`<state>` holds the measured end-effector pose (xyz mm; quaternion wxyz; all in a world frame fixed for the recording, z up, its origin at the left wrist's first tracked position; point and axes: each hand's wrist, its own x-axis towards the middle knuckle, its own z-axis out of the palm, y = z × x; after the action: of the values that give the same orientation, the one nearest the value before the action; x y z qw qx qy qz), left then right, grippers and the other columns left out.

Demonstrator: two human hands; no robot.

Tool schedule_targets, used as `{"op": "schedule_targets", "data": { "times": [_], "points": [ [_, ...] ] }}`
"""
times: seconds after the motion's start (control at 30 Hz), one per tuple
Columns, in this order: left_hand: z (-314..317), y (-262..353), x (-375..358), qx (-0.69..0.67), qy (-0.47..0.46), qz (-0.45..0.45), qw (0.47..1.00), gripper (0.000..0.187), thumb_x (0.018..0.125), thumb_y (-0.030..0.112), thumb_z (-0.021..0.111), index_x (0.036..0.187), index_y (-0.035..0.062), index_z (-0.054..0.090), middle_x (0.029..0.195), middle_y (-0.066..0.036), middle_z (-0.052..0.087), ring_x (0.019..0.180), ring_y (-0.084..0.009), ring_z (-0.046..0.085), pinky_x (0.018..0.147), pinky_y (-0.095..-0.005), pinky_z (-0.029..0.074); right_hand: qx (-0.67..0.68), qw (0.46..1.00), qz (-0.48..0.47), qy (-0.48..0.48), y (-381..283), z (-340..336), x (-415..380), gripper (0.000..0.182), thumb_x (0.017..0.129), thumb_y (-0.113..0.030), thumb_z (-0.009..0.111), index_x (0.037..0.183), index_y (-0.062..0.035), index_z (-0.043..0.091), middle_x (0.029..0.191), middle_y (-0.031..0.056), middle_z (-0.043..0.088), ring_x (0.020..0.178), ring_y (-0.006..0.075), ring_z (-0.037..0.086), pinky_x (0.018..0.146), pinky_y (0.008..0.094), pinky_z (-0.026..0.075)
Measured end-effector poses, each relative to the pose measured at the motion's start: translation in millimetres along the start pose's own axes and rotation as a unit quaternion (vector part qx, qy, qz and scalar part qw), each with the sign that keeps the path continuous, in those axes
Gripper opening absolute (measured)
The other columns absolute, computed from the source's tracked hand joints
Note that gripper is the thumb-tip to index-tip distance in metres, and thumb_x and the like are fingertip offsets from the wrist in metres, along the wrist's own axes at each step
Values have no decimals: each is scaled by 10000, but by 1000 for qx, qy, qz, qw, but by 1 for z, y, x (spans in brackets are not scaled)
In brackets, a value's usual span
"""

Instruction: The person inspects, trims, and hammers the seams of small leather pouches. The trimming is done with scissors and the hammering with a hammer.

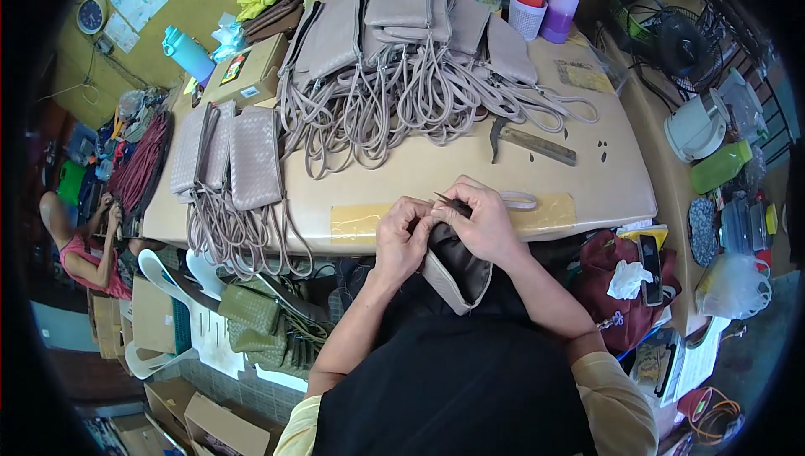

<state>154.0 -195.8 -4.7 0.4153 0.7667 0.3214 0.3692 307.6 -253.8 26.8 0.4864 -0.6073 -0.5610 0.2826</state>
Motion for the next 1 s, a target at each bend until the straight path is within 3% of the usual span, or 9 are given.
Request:
{"op": "schedule_targets", "data": {
  "times": [0.1, 0.2, 0.63, 0.67, 0.73, 0.8, 0.87, 0.9, 1.0],
  "points": [
    [4, -9, -3, -141, 52, -54, 987, 56, 874, 3, 605, 834, -12, 569, 904, -88, 629, 871, -147, 589, 798, -269, 465, -168, 977, -45, 124, -25, -6, -13, 202, 779, -141, 709, 924, -41, 610, 946, 100, 563, 774, 321, 601, 697, 389, 474],
    [3, -3, -4, -264, 63, -56, 961, 69, 911, 33, 574, 860, -9, 554, 923, -87, 604, 900, -138, 563, 829, -265, 445, -239, 967, -64, 55, -27, -12, -27, 252, 773, -162, 713, 983, -78, 601, 1001, 87, 536, 793, 324, 605, 688, 418, 482],
    [-5, 27, -9, -110, 127, 109, 980, 83, 932, 81, 560, 877, 26, 532, 971, -65, 481, 870, -125, 454, 796, -245, 388, -180, 951, -210, 138, -25, -4, -28, 231, 741, -120, 741, 918, -45, 613, 875, 91, 571, 716, 265, 605, 600, 343, 492],
    [-5, 26, -9, -111, 126, 109, 980, 83, 932, 81, 560, 877, 26, 532, 971, -65, 481, 870, -125, 454, 796, -245, 388, -181, 951, -209, 139, -25, -5, -28, 231, 741, -120, 741, 918, -45, 613, 875, 91, 571, 716, 265, 605, 600, 343, 492],
    [-7, 22, -7, -161, 138, 78, 974, 78, 915, 73, 583, 887, 21, 533, 959, -80, 503, 835, -132, 488, 737, -244, 420, -1, 980, -88, 177, -25, -7, -26, 208, 749, -90, 742, 893, -17, 611, 872, 97, 574, 719, 245, 618, 612, 326, 508],
    [-8, 20, -6, -170, 133, 76, 973, 71, 932, 69, 562, 898, 21, 523, 965, -62, 492, 799, -105, 468, 711, -224, 412, 16, 971, -84, 223, -24, -12, -22, 213, 753, -76, 750, 895, 3, 611, 908, 103, 593, 709, 227, 621, 674, 327, 519],
    [-7, 22, -7, -262, 121, 44, 956, 86, 949, 65, 537, 879, 18, 517, 965, -52, 485, 770, -94, 451, 684, -213, 406, -115, 983, -116, 88, -37, -33, -19, 185, 774, -55, 747, 895, 13, 624, 962, 88, 605, 794, 132, 605, 745, 277, 498],
    [-7, 20, -7, -263, 119, 44, 956, 86, 949, 65, 537, 879, 18, 517, 965, -52, 485, 770, -94, 451, 684, -213, 406, 21, 998, -44, -36, -17, -36, -16, 172, 778, -71, 745, 873, 13, 628, 902, 64, 630, 784, 116, 594, 744, 270, 482],
    [-13, 8, -2, -333, 143, 8, 932, 90, 972, 104, 505, 918, 35, 527, 927, -28, 478, 748, -88, 426, 788, -234, 388, 38, 999, 19, 27, -2, -36, -12, 183, 769, -92, 761, 852, 6, 631, 738, 44, 620, 703, 109, 574, 669, 271, 470]
  ]
}}
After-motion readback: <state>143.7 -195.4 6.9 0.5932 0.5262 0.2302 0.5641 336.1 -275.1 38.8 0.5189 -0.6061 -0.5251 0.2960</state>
